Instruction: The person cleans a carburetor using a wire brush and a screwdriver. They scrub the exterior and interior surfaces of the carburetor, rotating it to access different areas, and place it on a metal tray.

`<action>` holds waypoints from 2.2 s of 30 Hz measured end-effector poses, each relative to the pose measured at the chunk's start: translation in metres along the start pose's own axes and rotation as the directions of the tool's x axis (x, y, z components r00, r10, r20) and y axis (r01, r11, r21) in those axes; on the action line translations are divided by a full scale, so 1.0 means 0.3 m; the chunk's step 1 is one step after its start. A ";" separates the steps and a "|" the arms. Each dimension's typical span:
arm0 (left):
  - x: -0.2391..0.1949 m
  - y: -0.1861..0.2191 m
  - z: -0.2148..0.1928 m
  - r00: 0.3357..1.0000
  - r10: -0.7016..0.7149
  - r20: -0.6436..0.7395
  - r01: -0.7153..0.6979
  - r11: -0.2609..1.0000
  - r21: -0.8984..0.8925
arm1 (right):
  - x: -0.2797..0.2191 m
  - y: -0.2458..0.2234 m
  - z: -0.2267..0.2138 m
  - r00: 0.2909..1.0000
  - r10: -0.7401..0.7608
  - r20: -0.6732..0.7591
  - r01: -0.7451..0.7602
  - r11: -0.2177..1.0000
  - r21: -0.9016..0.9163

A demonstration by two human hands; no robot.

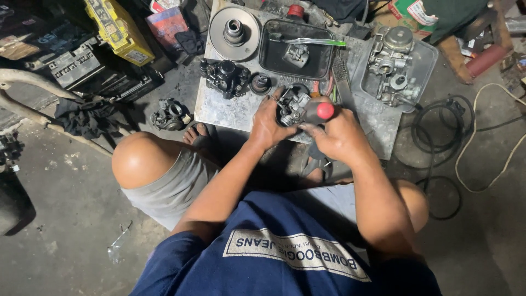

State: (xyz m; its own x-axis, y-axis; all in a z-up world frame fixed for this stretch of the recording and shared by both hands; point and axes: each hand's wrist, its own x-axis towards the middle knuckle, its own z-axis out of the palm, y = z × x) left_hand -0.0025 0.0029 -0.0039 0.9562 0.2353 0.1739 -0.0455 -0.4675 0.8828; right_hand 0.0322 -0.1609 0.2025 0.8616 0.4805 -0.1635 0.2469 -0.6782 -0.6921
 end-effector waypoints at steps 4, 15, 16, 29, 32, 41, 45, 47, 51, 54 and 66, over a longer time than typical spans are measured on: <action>0.001 -0.011 0.016 1.000 -0.022 0.006 0.022 1.000 0.000 | 0.006 0.038 -0.014 0.994 0.024 -0.106 -0.019 0.999 0.047; 0.008 -0.011 0.019 0.998 -0.064 0.024 0.064 0.998 0.002 | 0.071 0.201 -0.097 0.902 0.313 -0.298 -0.387 0.892 -0.233; 0.007 -0.011 0.017 0.998 -0.061 0.024 0.061 0.998 0.002 | 0.081 0.208 -0.089 0.901 0.313 -0.300 -0.387 0.892 -0.232; 0.000 -0.038 0.034 0.988 -0.141 0.066 0.138 0.989 0.052 | 0.145 0.314 0.042 0.836 0.547 -0.048 -0.525 0.771 -0.360; -0.003 -0.049 0.039 0.990 -0.131 0.051 0.129 0.991 0.046 | 0.151 0.334 0.062 0.821 0.570 -0.035 -0.540 0.755 -0.373; -0.009 -0.053 0.044 0.996 -0.087 0.024 0.086 0.995 0.041 | 0.166 0.357 0.088 0.827 0.559 -0.056 -0.534 0.752 -0.386; -0.007 -0.056 0.037 0.998 -0.060 0.021 0.059 0.998 0.026 | 0.189 0.372 0.107 0.836 0.545 -0.065 -0.522 0.751 -0.404; -0.008 -0.058 0.038 0.998 -0.055 0.019 0.055 0.998 0.019 | 0.182 0.375 0.120 0.836 0.544 -0.074 -0.526 0.753 -0.395; -0.008 -0.056 0.032 0.999 -0.040 0.026 0.040 0.999 -0.003 | 0.174 0.339 0.115 0.831 0.552 -0.073 -0.534 0.753 -0.386; -0.009 -0.052 0.028 0.999 -0.025 0.021 0.025 0.999 -0.019 | 0.174 0.353 0.118 0.834 0.547 -0.077 -0.531 0.755 -0.386; -0.006 -0.027 0.017 0.993 -0.101 0.064 0.101 0.995 0.013 | 0.184 0.296 0.087 0.845 0.527 -0.094 -0.519 0.763 -0.385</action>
State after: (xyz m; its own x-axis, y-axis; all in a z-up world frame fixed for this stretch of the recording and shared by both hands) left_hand -0.0024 0.0018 -0.0136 0.9725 0.2263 0.0554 0.0546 -0.4524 0.8901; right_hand 0.0901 -0.1800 0.1137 0.8995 -0.0040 -0.4369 -0.0885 -0.9809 -0.1730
